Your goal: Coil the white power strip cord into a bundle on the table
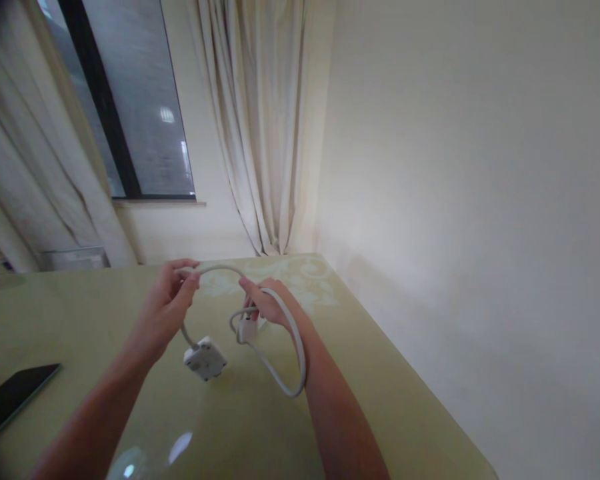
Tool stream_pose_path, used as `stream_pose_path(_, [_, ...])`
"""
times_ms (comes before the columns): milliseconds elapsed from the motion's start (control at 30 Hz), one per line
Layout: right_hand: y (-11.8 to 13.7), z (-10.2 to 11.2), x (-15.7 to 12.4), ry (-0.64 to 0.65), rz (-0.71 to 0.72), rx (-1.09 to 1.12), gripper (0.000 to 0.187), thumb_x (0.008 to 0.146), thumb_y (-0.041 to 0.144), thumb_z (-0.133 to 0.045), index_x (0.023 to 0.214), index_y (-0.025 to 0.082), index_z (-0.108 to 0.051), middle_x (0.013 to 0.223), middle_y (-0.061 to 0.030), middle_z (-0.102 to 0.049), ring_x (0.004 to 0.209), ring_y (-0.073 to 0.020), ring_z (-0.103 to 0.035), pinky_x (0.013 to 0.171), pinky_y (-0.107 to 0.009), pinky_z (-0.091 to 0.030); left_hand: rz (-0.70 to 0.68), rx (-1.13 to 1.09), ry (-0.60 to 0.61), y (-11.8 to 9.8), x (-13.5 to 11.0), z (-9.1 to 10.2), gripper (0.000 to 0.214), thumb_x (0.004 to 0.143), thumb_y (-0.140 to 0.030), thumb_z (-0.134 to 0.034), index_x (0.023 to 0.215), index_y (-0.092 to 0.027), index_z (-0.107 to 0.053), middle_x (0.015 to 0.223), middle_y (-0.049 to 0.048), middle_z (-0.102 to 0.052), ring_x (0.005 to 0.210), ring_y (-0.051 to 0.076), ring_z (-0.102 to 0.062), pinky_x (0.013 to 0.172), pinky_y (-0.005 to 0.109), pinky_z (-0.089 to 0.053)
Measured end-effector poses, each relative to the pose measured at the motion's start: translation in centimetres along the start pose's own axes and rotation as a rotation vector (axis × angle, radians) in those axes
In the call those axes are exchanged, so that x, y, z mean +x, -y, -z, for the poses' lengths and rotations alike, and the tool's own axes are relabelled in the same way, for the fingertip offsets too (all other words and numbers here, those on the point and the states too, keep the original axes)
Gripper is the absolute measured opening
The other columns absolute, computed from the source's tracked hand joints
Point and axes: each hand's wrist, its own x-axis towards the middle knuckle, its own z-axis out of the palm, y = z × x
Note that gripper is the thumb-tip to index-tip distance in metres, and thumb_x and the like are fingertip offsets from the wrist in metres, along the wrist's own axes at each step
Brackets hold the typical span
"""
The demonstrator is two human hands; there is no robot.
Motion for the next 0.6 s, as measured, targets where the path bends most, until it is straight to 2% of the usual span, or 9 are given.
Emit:
stream_pose_path(33, [-0.1, 0.1, 0.0, 0.015, -0.008, 0.076, 0.079, 0.096, 0.076, -0.036, 0.066, 0.016, -0.076, 0.05, -0.0061, -0.065, 0.046, -0.0144, -0.056, 0.054, -0.027, -0.043, -0.046, 0.023, -0.005, 0.1, 0.0, 0.0, 0.022, 0.095, -0.039, -0.055, 0.109, -0.022, -0.06, 0.078, -0.0018, -0.058, 0.061, 0.014, -0.048, 0.055, 0.025, -0.037])
stream_pose_path(100, [-0.2, 0.4, 0.1, 0.016, -0.024, 0.228, 0.077, 0.095, 0.075, -0.038, 0.065, 0.015, -0.075, 0.049, -0.0062, -0.064, 0.043, -0.0136, -0.053, 0.049, -0.026, -0.04, -0.156, 0.094, 0.033, 0.3, 0.0, -0.1, 0.017, 0.097, -0.03, -0.048, 0.099, -0.022, -0.062, 0.084, 0.0006, -0.06, 0.069, 0.016, -0.053, 0.064, 0.028, -0.042])
stream_pose_path(167, [-0.1, 0.9, 0.0, -0.053, -0.029, 0.326, 0.075, 0.094, 0.073, -0.04, 0.065, 0.014, -0.075, 0.048, -0.0063, -0.062, 0.043, -0.0132, -0.052, 0.047, -0.026, -0.037, -0.236, 0.15, 0.17, 0.4, -0.1, -0.3, 0.028, 0.098, -0.025, -0.041, 0.084, -0.021, -0.064, 0.086, 0.003, -0.061, 0.078, 0.018, -0.058, 0.074, 0.03, -0.045])
stream_pose_path(233, [-0.1, 1.3, -0.1, -0.149, -0.019, 0.342, 0.073, 0.094, 0.071, -0.041, 0.065, 0.013, -0.075, 0.047, -0.0059, -0.061, 0.043, -0.0125, -0.051, 0.048, -0.026, -0.035, -0.261, 0.208, 0.32, 0.5, -0.4, -0.6, 0.034, 0.098, -0.023, -0.039, 0.08, -0.021, -0.068, 0.087, 0.0041, -0.061, 0.081, 0.019, -0.059, 0.077, 0.032, -0.047])
stream_pose_path(300, [0.1, 1.5, -0.2, -0.212, -0.016, 0.319, 0.072, 0.095, 0.07, -0.041, 0.065, 0.013, -0.075, 0.047, -0.0054, -0.06, 0.045, -0.0123, -0.051, 0.051, -0.026, -0.037, -0.269, 0.304, 0.367, 0.7, -0.7, -1.1, 0.031, 0.097, -0.024, -0.044, 0.088, -0.021, -0.074, 0.094, 0.0058, -0.061, 0.085, 0.021, -0.061, 0.081, 0.035, -0.048])
stream_pose_path(433, [0.5, 1.3, -0.4, -0.252, 0.018, 0.31, 0.07, 0.096, 0.069, -0.041, 0.065, 0.015, -0.073, 0.049, -0.0039, -0.06, 0.05, -0.0134, -0.057, 0.057, -0.026, -0.043, -0.307, 0.425, 0.322, 0.9, -1.1, -1.5, 0.03, 0.094, -0.033, -0.058, 0.113, -0.019, -0.076, 0.109, 0.011, -0.062, 0.103, 0.027, -0.063, 0.097, 0.043, -0.048])
stream_pose_path(500, [0.8, 1.2, -0.4, -0.29, 0.06, 0.298, 0.067, 0.097, 0.066, -0.043, 0.065, 0.015, -0.072, 0.048, -0.0019, -0.057, 0.048, -0.0128, -0.054, 0.055, -0.026, -0.042, -0.287, 0.404, 0.34, 0.7, -1.2, -1.5, 0.03, 0.094, -0.036, -0.06, 0.113, -0.02, -0.077, 0.106, 0.0106, -0.063, 0.1, 0.026, -0.063, 0.094, 0.041, -0.049])
stream_pose_path(600, [1.0, 1.0, -0.4, -0.362, 0.1, 0.211, 0.055, 0.096, 0.062, -0.053, 0.07, 0.016, -0.069, 0.05, 0.0014, -0.057, 0.045, -0.0117, -0.053, 0.052, -0.025, -0.04, -0.214, 0.293, 0.35, 0.0, -1.1, -1.4, 0.034, 0.094, -0.041, -0.06, 0.117, -0.023, -0.078, 0.096, 0.0074, -0.063, 0.081, 0.02, -0.06, 0.073, 0.033, -0.05])
